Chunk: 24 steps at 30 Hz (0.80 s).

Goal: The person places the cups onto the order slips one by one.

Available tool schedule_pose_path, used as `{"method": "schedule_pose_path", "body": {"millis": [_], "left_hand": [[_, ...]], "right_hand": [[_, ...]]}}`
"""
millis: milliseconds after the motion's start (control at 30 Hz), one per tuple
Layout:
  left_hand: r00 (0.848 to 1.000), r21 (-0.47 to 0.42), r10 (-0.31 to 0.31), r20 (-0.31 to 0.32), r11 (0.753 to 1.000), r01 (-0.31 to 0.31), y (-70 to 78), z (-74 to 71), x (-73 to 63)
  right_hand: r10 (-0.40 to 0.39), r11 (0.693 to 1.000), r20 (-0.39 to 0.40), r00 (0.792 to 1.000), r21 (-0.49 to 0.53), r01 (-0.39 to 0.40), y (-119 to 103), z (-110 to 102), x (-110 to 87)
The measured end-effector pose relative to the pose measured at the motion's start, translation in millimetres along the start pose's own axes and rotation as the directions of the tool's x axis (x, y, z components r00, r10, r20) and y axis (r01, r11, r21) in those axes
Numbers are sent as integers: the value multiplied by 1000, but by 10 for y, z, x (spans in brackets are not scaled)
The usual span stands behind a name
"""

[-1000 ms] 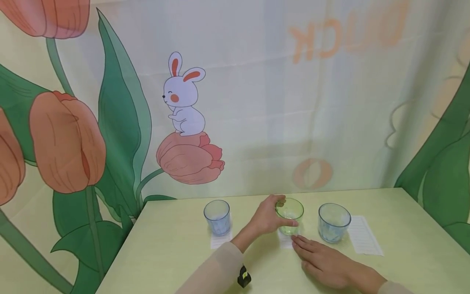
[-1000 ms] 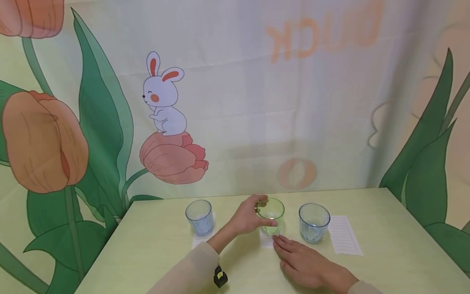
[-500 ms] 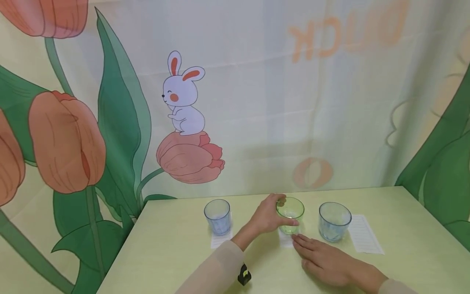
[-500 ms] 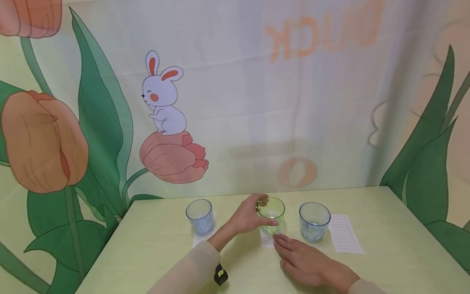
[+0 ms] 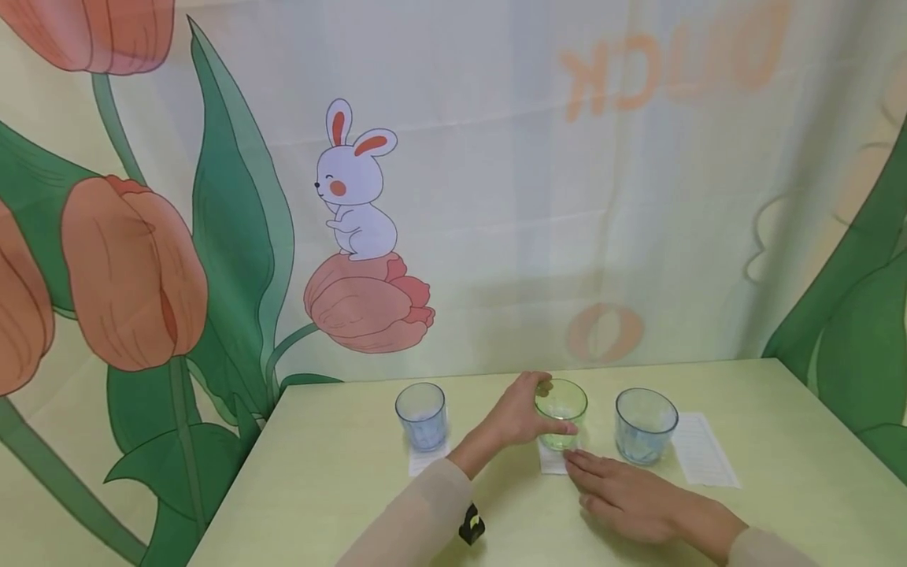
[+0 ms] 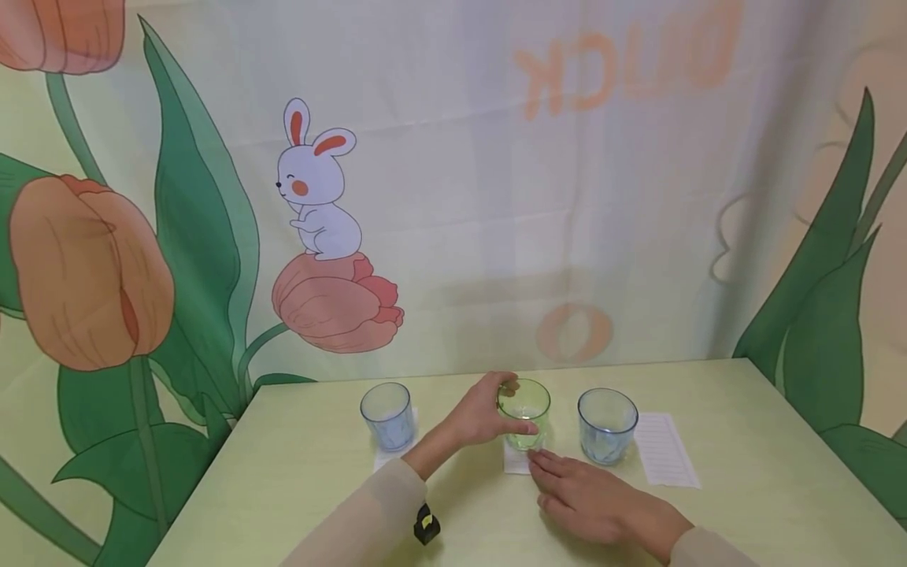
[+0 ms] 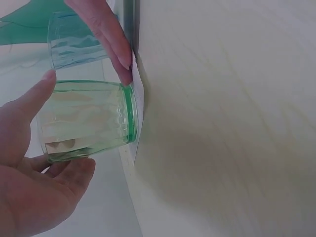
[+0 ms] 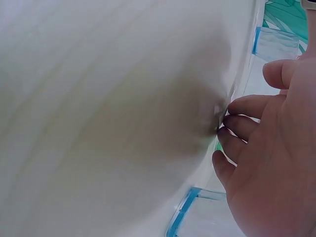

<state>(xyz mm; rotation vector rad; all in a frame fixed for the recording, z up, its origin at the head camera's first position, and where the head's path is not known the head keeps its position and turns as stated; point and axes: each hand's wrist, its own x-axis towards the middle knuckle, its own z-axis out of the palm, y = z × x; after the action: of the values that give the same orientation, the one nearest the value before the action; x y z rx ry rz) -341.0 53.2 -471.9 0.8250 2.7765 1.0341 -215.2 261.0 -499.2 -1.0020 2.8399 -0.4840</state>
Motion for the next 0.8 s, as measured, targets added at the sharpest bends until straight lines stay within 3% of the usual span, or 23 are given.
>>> {"method": "schedule_pose_path", "body": {"millis": [300, 533, 800], "left_hand": [[1000, -18, 20, 18, 1000, -19, 27, -87, -36], [998, -52, 53, 45, 997, -51, 55, -416, -147], [994, -37, 105, 40, 994, -104, 211, -753, -330]], "right_hand": [[-46, 997, -42, 998, -62, 43, -20, -67, -56], [-92, 989, -106, 990, -124, 79, -120, -258, -239], [-72, 973, -245, 967, -232, 13, -259, -557, -466]]}}
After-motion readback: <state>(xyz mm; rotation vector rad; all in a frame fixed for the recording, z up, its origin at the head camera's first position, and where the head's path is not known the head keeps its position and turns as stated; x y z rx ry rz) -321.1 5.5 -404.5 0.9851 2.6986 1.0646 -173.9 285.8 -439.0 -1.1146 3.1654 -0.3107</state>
